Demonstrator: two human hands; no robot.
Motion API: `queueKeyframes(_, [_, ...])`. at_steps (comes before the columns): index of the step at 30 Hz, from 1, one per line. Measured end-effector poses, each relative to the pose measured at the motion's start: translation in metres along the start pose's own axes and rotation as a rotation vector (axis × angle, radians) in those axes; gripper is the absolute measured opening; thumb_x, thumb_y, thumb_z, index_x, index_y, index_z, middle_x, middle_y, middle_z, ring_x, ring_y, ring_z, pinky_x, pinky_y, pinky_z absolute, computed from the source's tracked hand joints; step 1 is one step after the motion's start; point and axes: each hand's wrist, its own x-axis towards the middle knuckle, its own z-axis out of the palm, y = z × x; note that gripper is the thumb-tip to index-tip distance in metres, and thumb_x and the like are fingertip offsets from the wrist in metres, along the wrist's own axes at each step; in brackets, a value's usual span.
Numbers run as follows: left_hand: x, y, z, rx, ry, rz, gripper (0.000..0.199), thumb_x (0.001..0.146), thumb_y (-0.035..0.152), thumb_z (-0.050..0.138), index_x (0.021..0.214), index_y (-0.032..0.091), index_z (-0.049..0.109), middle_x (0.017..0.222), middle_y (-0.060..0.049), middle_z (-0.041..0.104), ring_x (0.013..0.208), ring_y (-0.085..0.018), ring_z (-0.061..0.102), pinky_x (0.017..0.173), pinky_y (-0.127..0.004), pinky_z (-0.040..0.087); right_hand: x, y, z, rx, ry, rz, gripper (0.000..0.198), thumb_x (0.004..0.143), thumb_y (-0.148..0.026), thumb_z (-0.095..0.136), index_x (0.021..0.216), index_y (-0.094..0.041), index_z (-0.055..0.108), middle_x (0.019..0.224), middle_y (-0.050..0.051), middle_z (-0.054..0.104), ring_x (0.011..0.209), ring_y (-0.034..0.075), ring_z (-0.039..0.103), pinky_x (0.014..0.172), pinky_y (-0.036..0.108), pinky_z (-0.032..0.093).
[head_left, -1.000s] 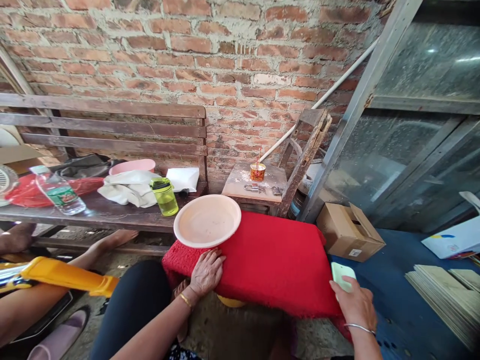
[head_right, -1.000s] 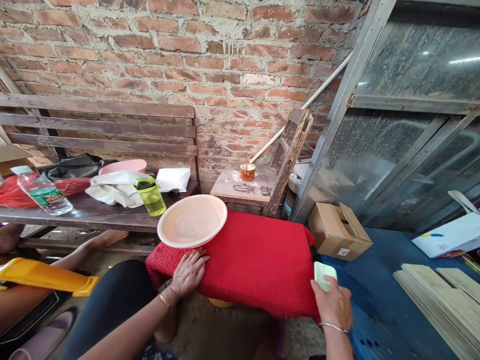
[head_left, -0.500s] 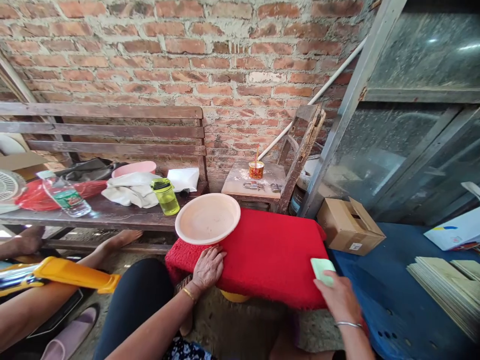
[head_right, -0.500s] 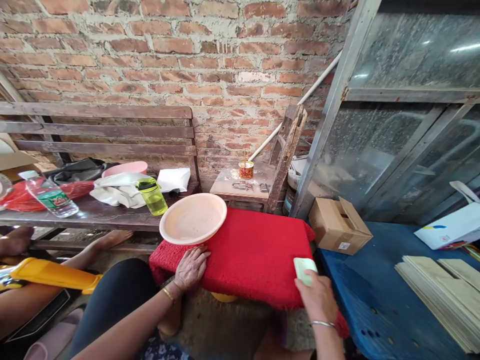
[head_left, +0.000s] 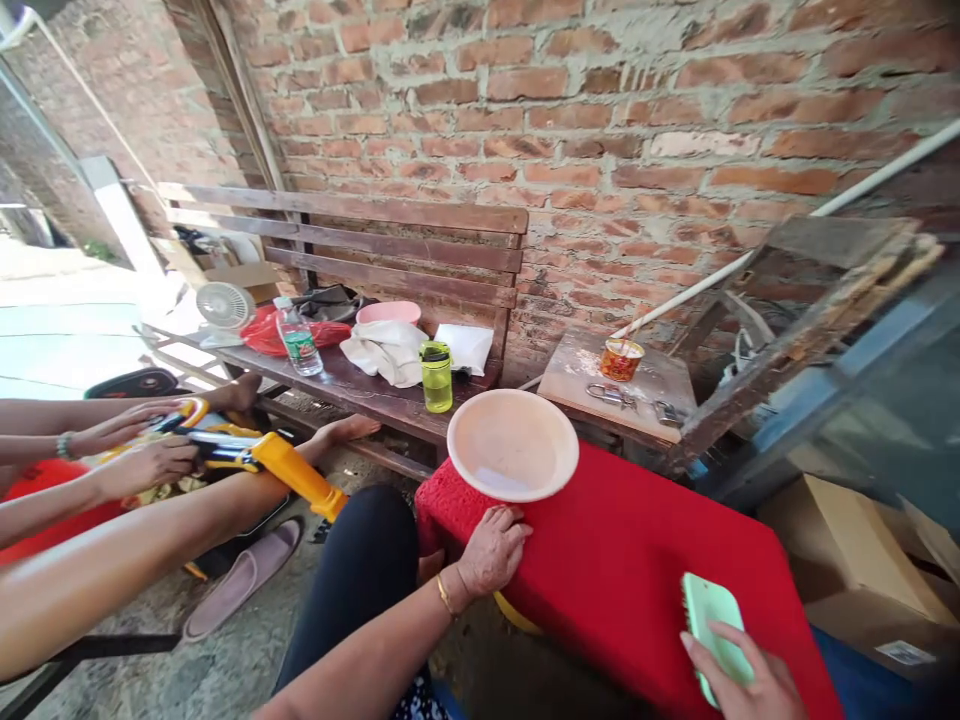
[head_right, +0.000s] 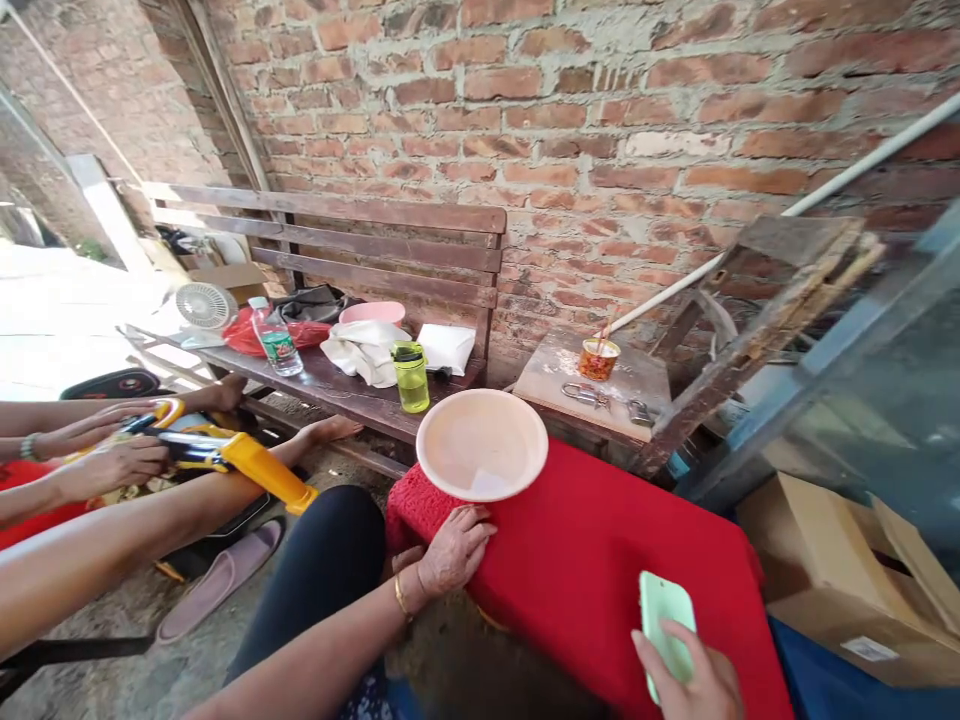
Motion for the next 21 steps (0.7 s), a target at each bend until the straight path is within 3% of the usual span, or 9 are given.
queueKeyframes(3, [0.000,0.000,-0.026,-0.117,0.094,0.036,0.035,0.088,0.010,0.044,0.117,0.020,0.061,0.107,-0.010,0.065,0.094,-0.020,0.061,0.080,-0.035,0.052,-0.018,-0.038,0.036,0.046,-0.081,-0.090,0.058,0.063,-0.076,0.058,0.093,-0.029,0.071,0.089,0.009,0.064,0.084,0.034,0.066,0.080,0.051,0.056])
queueKeyframes(5, [0.005,-0.003,-0.047,-0.145,0.148,0.123,0.037,0.088,0.009,0.044,0.120,0.020,0.059,0.107,-0.010,0.064,0.095,-0.019,0.060,0.081,-0.035,0.051,-0.034,-0.062,0.061,0.083,-0.129,-0.201,0.052,0.066,-0.072,0.059,0.092,-0.028,0.070,0.093,0.008,0.064,0.086,0.032,0.066,0.080,0.045,0.056])
queueKeyframes(7, [0.011,-0.009,-0.063,-0.119,0.237,0.114,0.037,0.087,0.009,0.044,0.119,0.021,0.059,0.108,-0.010,0.063,0.097,-0.020,0.059,0.084,-0.037,0.051,-0.050,-0.092,0.087,0.097,-0.183,-0.331,0.044,0.073,-0.066,0.060,0.094,-0.028,0.069,0.097,0.008,0.062,0.086,0.028,0.066,0.078,0.040,0.056])
queueKeyframes(10, [0.023,-0.024,-0.075,0.008,0.367,-0.094,0.030,0.089,0.011,0.047,0.112,0.022,0.063,0.109,-0.011,0.061,0.105,-0.024,0.057,0.090,-0.043,0.048,-0.070,-0.142,0.122,0.044,-0.248,-0.509,0.031,0.081,-0.052,0.059,0.101,-0.029,0.068,0.101,0.007,0.060,0.086,0.025,0.066,0.076,0.035,0.055])
queueKeyframes(13, [0.030,-0.038,-0.073,0.117,0.369,-0.290,0.022,0.091,0.018,0.052,0.108,0.022,0.066,0.111,-0.011,0.060,0.114,-0.028,0.053,0.099,-0.051,0.044,-0.076,-0.177,0.147,-0.057,-0.286,-0.602,0.029,0.083,-0.044,0.057,0.106,-0.029,0.066,0.101,0.007,0.059,0.086,0.025,0.065,0.076,0.035,0.054])
queueKeyframes(15, [0.033,-0.043,-0.068,0.145,0.350,-0.328,0.018,0.092,0.022,0.055,0.105,0.023,0.067,0.111,-0.011,0.060,0.116,-0.030,0.052,0.103,-0.053,0.042,-0.071,-0.179,0.150,-0.142,-0.284,-0.592,0.030,0.083,-0.045,0.055,0.106,-0.029,0.065,0.099,0.007,0.058,0.085,0.025,0.065,0.072,0.036,0.054])
queueKeyframes(17, [0.033,-0.046,-0.065,0.154,0.336,-0.322,0.015,0.092,0.024,0.057,0.102,0.023,0.068,0.111,-0.010,0.061,0.116,-0.030,0.053,0.105,-0.055,0.041,-0.060,-0.161,0.139,-0.229,-0.254,-0.524,0.032,0.083,-0.050,0.052,0.105,-0.029,0.064,0.097,0.007,0.057,0.083,0.026,0.065,0.067,0.036,0.052])
queueKeyframes(21, [0.031,-0.044,-0.066,0.140,0.321,-0.301,0.011,0.091,0.027,0.060,0.098,0.023,0.068,0.113,-0.010,0.063,0.124,-0.031,0.052,0.111,-0.057,0.034,-0.030,-0.106,0.090,-0.373,-0.156,-0.272,0.048,0.079,-0.067,0.047,0.104,-0.030,0.064,0.087,0.007,0.056,0.071,0.029,0.063,0.057,0.041,0.048])
